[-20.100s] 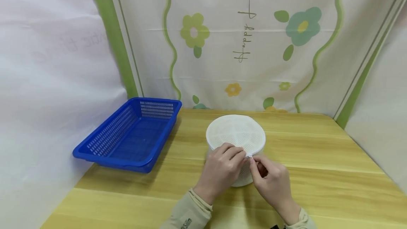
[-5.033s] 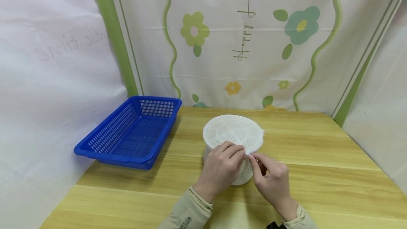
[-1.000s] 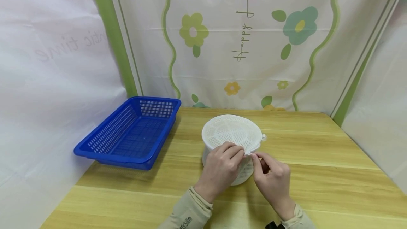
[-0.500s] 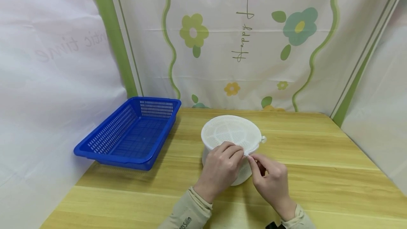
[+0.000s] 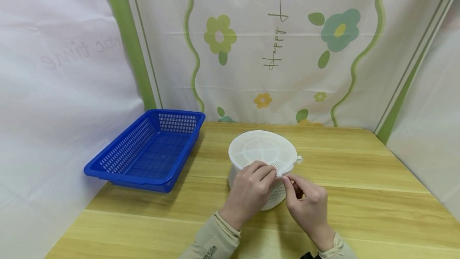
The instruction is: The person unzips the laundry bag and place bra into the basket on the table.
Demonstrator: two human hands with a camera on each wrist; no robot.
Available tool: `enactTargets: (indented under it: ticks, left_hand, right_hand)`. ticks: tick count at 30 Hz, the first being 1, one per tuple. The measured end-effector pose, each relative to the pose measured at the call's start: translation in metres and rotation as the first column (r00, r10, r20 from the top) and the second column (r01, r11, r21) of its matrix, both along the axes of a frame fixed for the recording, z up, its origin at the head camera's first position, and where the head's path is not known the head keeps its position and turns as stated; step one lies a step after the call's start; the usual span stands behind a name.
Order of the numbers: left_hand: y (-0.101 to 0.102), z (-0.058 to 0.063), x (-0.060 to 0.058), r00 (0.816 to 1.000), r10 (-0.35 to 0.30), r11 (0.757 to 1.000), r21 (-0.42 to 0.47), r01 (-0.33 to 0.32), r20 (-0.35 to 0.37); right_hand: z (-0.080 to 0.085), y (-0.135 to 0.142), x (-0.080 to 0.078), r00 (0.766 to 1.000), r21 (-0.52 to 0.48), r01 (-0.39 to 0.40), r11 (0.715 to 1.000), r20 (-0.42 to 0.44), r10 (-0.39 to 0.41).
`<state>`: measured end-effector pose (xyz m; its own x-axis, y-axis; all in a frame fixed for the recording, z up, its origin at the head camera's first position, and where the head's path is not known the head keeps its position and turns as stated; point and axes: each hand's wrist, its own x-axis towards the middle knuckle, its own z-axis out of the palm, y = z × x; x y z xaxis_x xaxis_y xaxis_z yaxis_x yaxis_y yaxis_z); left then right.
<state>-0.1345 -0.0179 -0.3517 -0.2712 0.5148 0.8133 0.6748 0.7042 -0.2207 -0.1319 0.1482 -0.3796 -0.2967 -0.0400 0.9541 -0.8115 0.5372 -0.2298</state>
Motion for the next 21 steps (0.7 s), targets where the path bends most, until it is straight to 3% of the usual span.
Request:
enactTargets:
  ticks: [14,21]
  left_hand:
    - [0.0001,0.0005,0.0007,1.000,0.008,1.000,-0.006,-0.008,-0.002]
    - [-0.0005,0.0014,0.0009,1.000,0.013,1.000,-0.009,-0.013,0.003]
  right_hand:
    - [-0.0014,0.0018,-0.0014,1.000,-0.016,0.023,1.000,0.012,-0.023]
    - [0.0008,0.0049,-0.0020,0.996,-0.041,0.091,0.995,0.021,-0.090]
